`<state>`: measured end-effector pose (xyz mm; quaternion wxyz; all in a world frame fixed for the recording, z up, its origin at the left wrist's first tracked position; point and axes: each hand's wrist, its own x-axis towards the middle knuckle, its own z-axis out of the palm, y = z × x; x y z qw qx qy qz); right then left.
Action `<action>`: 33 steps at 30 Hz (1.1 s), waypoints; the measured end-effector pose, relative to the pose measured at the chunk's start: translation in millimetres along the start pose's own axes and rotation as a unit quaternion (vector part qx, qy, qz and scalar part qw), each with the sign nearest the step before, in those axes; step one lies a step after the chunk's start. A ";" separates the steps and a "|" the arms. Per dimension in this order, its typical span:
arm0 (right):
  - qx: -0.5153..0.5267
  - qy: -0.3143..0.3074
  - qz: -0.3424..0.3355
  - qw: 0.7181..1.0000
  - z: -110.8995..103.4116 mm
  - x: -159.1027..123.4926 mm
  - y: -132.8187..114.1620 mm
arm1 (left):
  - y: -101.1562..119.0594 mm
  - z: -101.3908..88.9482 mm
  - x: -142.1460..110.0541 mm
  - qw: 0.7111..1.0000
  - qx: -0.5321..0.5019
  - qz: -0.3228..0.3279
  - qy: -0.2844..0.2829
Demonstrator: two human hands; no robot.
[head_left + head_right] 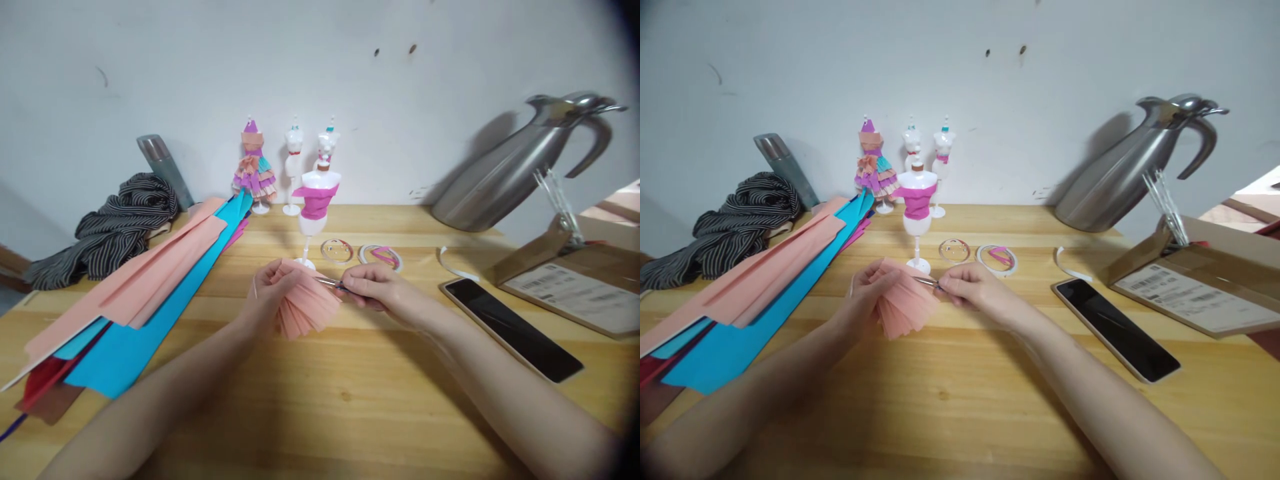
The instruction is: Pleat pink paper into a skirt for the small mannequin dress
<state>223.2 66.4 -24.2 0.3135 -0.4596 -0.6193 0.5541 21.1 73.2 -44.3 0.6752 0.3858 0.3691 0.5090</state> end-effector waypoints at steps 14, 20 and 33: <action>0.080 0.007 0.027 0.996 15.9 4.6 9.5 | -4.7 2.0 -1.6 0.998 -0.010 -0.049 -0.022; 0.113 -0.001 0.043 0.993 17.5 6.3 16.4 | -5.0 2.7 -2.1 0.998 -0.010 -0.053 -0.019; 0.205 0.026 0.045 0.977 24.9 6.1 18.8 | -10.4 -1.0 0.6 0.999 -0.024 -0.044 -0.007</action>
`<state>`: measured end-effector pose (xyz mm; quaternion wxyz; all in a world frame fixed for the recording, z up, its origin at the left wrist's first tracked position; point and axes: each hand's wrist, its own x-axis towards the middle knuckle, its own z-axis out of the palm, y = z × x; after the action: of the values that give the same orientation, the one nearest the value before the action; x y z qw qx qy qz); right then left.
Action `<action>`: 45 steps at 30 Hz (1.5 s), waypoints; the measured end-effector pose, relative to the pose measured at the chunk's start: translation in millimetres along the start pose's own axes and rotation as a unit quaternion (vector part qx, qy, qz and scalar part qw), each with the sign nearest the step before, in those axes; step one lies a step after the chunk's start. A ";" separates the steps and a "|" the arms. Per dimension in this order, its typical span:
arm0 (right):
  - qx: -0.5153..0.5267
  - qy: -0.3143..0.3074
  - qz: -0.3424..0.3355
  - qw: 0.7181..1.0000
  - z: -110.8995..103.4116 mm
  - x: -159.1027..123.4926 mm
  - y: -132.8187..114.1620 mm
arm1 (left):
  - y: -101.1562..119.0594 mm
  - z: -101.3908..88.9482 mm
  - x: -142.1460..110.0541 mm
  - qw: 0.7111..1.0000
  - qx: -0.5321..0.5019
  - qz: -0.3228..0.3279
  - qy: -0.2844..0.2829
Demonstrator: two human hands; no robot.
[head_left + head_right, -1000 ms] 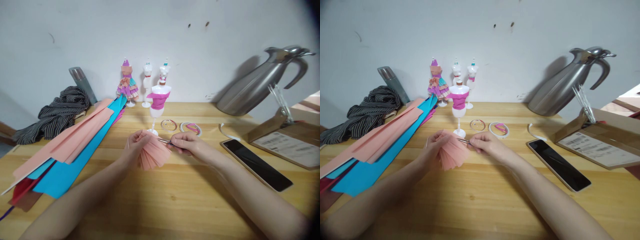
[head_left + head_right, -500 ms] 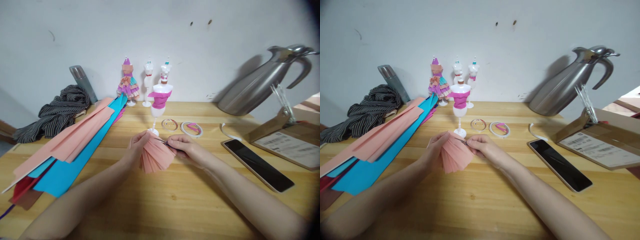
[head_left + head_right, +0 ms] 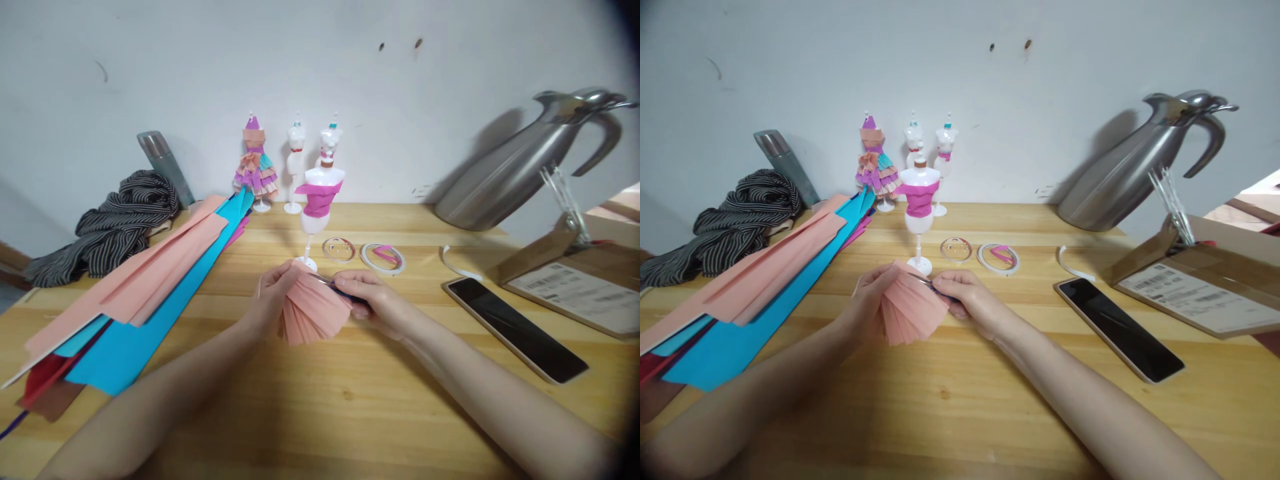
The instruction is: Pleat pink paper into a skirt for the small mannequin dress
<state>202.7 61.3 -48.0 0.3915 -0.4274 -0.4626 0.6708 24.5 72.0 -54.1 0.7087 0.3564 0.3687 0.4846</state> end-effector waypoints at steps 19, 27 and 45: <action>0.067 -0.011 0.007 0.998 1.7 -0.3 1.7 | 0.0 -2.0 2.1 0.999 0.006 0.032 -0.011; 0.084 -0.021 0.018 0.996 0.7 1.6 3.7 | -0.1 -3.0 1.0 0.999 0.024 0.034 -0.018; -0.020 0.002 -0.033 0.999 0.7 0.0 -0.1 | -6.2 -6.6 2.7 0.998 0.048 0.023 -0.014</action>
<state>202.0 61.1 -47.8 0.4058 -0.4209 -0.4893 0.6471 22.0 73.8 -63.1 0.6846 0.4055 0.3732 0.4770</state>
